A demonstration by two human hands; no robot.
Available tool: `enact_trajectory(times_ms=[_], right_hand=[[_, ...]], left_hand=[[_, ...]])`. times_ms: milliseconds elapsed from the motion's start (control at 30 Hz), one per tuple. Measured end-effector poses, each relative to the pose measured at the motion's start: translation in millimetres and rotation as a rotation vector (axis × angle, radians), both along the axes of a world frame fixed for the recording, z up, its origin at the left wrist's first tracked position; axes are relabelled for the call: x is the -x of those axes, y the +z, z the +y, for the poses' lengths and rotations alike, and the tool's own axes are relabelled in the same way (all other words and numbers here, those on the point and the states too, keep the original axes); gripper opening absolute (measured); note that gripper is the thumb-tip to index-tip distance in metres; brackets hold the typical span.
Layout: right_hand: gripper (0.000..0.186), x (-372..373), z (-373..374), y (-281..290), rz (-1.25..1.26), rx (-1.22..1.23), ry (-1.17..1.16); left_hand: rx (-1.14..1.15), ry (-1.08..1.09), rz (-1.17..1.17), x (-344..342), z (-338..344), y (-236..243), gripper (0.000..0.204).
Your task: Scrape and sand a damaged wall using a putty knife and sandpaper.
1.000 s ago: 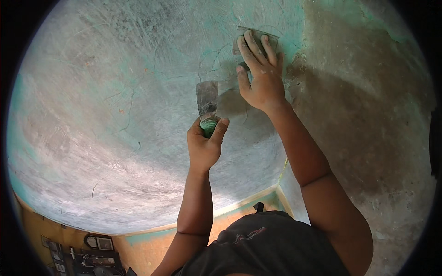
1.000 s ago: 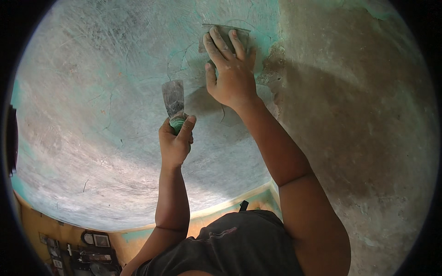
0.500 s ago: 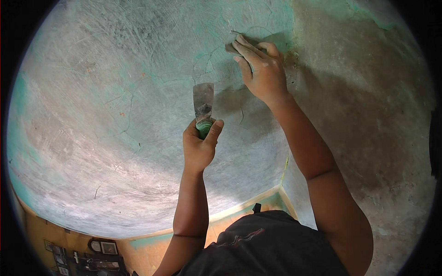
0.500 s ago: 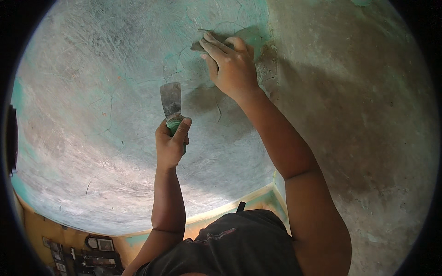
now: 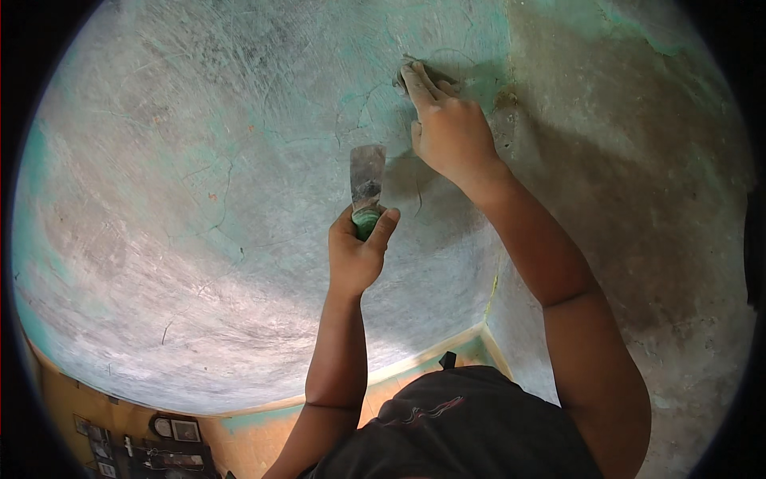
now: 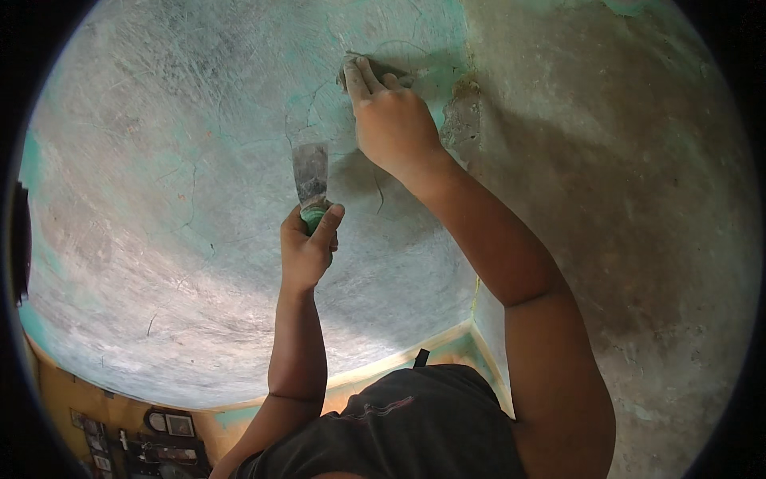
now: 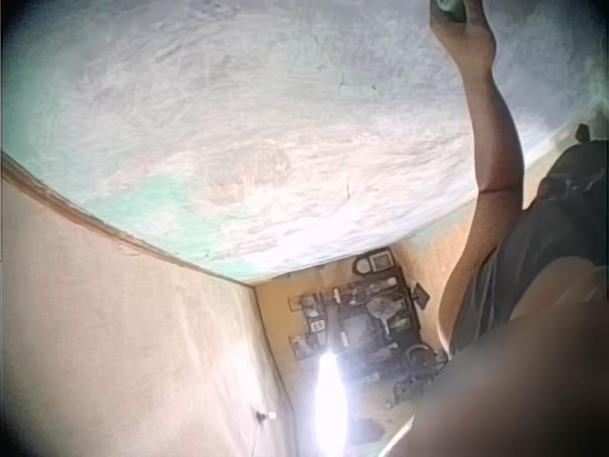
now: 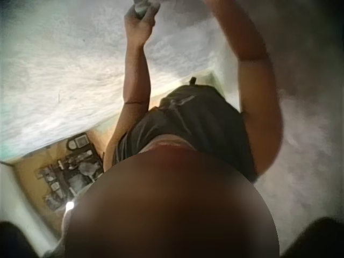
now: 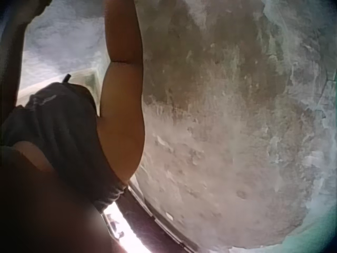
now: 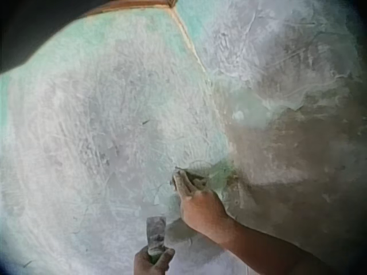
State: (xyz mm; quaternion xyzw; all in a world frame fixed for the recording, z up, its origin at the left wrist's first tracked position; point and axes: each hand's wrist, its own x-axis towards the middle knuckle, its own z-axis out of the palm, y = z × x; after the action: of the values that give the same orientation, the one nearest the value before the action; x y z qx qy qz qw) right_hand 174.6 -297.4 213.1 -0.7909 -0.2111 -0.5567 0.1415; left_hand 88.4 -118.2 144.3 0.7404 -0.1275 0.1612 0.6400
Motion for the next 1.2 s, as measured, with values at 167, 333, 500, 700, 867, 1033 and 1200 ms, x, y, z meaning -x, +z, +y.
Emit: enact_trajectory(times_ms=[167, 333, 500, 700, 867, 1033, 1200], right_hand=[[0.049, -7.4, 3.2, -4.1, -0.081, 0.032, -0.067], [0.044, -17.0, -12.4, -3.2, -0.082, 0.065, 0.003], [0.045, -17.8, -8.7, -3.1, -0.113, 0.076, -0.033], [0.041, -12.0, -8.4, -2.7, -0.122, -0.03, 0.023], [0.042, -14.7, -9.3, -7.2, -0.172, -0.077, 0.068], [0.04, -14.5, -12.2, -11.0, -0.149, -0.097, 0.138], [0.037, -13.6, -16.9, -8.9, -0.17, -0.117, 0.118]], left_hand=[[0.016, -0.019, 0.023, 0.3, -8.9, 1.9, 0.018], [0.022, 0.003, -0.002, 0.9, -7.0, 1.2, 0.02], [0.031, 0.05, 0.016, 7.2, 0.3, 6.3, 0.021], [0.047, 0.077, 0.002, 11.9, 7.9, 7.7, 0.021], [0.044, 0.064, -0.01, 10.5, 9.2, 8.5, 0.021], [0.024, 0.072, -0.01, 5.2, 11.5, 11.8, 0.021], [0.019, 0.074, -0.018, -4.1, 7.8, 21.4, 0.022]])
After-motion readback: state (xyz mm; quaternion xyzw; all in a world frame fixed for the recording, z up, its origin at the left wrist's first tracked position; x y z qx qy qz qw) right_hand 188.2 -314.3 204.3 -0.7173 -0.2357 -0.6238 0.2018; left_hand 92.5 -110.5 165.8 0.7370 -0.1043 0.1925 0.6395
